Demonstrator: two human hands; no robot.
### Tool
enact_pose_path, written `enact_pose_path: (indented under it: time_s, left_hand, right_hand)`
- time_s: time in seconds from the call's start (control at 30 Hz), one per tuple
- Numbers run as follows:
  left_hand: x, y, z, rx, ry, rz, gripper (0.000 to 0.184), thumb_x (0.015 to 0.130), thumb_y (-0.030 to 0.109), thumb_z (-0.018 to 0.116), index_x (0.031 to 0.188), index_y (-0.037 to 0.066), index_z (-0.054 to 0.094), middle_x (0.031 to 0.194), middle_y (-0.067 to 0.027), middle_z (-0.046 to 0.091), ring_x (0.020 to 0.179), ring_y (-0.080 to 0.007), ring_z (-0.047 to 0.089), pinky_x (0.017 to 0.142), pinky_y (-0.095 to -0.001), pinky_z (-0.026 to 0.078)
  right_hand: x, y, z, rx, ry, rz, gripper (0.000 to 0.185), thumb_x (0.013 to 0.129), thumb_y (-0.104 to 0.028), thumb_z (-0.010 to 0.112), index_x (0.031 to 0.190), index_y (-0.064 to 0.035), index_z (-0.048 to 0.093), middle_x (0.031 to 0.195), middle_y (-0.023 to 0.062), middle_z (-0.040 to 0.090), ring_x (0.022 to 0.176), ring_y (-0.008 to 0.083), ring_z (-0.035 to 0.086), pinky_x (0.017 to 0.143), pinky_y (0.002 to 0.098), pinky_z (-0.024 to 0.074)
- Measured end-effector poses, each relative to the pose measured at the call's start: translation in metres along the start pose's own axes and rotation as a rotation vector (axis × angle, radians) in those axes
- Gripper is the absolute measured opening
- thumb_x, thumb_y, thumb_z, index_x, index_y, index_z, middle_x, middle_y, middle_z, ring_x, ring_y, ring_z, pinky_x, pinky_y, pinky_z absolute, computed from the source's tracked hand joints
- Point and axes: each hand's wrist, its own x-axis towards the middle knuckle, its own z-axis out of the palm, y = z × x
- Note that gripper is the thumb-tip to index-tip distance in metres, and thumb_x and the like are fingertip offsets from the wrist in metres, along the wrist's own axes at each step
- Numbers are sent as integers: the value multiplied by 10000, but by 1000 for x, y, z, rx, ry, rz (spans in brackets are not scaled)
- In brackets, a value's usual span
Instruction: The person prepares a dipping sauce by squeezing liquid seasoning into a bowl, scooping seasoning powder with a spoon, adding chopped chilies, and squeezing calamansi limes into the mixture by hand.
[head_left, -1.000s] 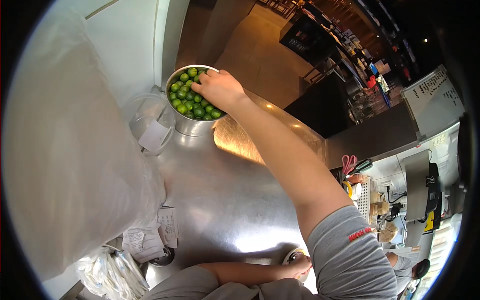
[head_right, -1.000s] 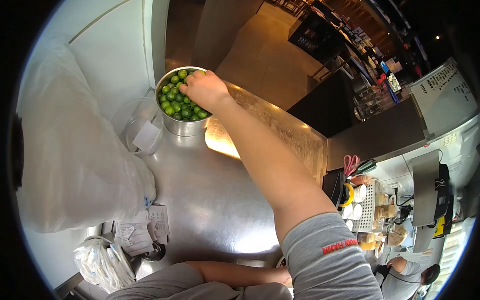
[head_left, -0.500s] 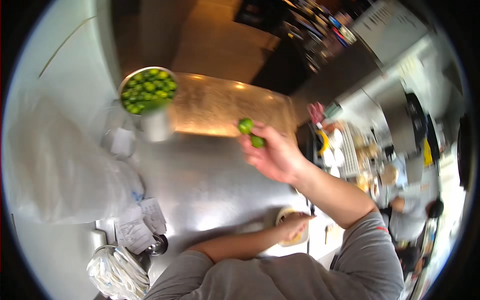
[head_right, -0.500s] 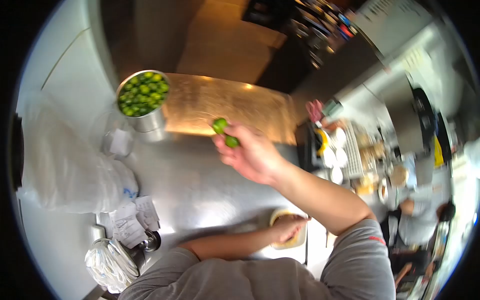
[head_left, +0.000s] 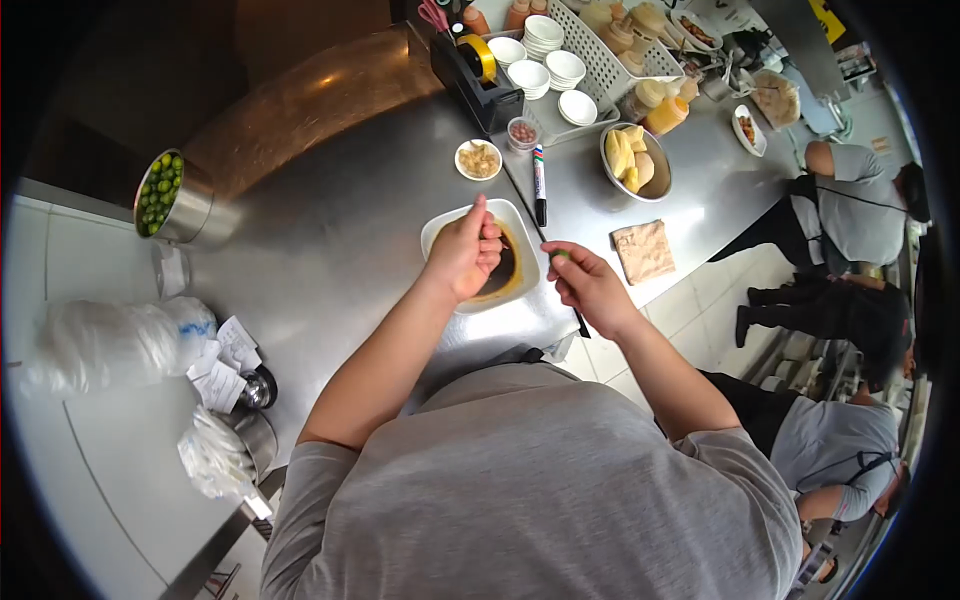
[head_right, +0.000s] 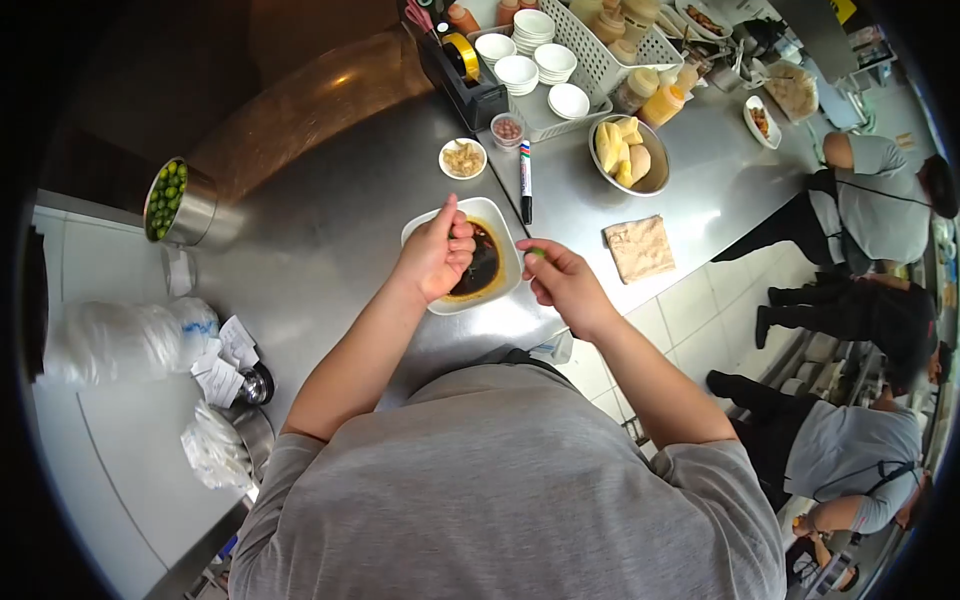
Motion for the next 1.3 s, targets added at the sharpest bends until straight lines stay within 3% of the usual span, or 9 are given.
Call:
enact_pose_path:
  time_s: [0.3,0.63,0.73,1.13,1.3]
  left_hand:
    - [-3,-11,3,88,289,56,380,969,363,486,667,157,381,579,51,338,456,-48,279,373,-196,212]
    - [-15,-17,9,193,266,230,377,976,340,468,662,154,373,572,40,339,444,-52,282,367,-200,210]
    - [-17,-16,8,187,286,244,382,981,339,455,658,154,367,562,38,335,434,-53,278,364,-199,205]
    - [-13,-15,5,173,384,269,391,993,349,418,665,145,360,551,34,321,416,-66,249,357,-218,186]
    - [-8,-20,-1,117,330,219,397,983,353,440,648,159,353,544,41,316,426,-60,264,360,-211,188]
  right_hand:
    - [13,21,-7,-103,-107,-106,273,955,-165,522,1205,-62,553,789,-27,506,612,35,414,542,174,358]
    - [19,22,-25,-230,-144,-150,271,960,-146,506,1214,-62,543,778,-55,490,627,36,418,553,177,370]
    - [24,24,-29,-235,-163,-172,284,940,-181,538,1182,-32,540,778,-13,537,633,67,471,585,215,415]
    - [39,18,-22,125,-342,-36,254,961,-126,509,1212,-84,514,1036,40,594,723,46,463,639,176,403]
    - [40,14,-24,334,-449,16,341,962,-102,495,1302,-119,485,1095,37,573,749,44,472,663,171,406]
